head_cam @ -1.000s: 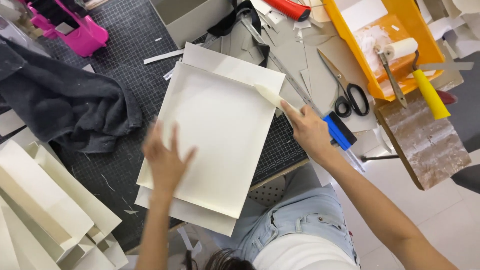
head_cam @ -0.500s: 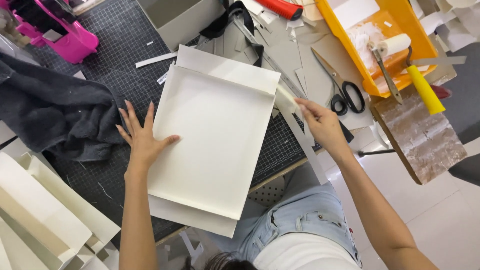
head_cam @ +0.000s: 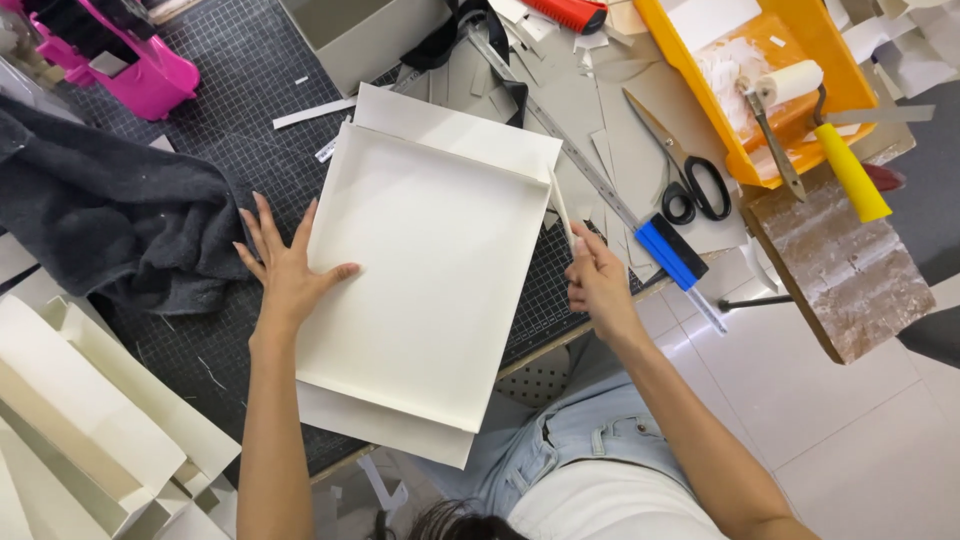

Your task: The person smooths the edges and corners of a white paperboard box using a small white plastic tool. They rotate the box to work on different sides and repeatedly run the tool along the edges to flatten them.

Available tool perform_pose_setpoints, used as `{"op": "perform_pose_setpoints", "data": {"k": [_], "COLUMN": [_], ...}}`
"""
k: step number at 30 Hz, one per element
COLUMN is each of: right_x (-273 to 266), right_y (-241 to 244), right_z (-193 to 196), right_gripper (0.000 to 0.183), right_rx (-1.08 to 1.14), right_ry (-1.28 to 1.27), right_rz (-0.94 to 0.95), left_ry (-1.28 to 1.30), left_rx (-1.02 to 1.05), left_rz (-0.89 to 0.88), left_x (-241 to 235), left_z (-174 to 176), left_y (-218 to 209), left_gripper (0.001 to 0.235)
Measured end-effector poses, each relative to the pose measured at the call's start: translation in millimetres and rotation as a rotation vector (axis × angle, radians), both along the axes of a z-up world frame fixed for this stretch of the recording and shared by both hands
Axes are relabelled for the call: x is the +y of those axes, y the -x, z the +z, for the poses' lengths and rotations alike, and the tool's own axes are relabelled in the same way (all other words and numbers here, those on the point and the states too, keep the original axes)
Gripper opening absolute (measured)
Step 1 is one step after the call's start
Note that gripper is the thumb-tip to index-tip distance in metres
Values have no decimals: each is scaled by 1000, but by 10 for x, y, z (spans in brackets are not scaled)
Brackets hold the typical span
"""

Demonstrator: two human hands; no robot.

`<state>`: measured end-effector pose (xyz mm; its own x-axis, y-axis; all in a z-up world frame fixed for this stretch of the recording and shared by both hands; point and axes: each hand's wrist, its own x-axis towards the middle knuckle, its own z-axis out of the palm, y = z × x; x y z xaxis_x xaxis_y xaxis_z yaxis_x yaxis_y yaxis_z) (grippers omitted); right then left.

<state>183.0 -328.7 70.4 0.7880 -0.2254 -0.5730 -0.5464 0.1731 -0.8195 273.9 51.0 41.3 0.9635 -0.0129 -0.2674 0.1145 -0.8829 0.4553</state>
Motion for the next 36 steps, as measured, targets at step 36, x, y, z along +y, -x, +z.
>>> {"op": "perform_pose_setpoints", "data": {"k": [36], "right_x": [-1081], "right_y": [-378], "right_z": [-255], "right_gripper": [42], "right_rx": [-333], "right_ry": [-524], "right_rz": [377], "left_ry": [733], "left_rx": [-94], "left_rz": [-83], "left_x": [438], "left_z": [1081], "left_y": [319], "left_gripper": [57]}}
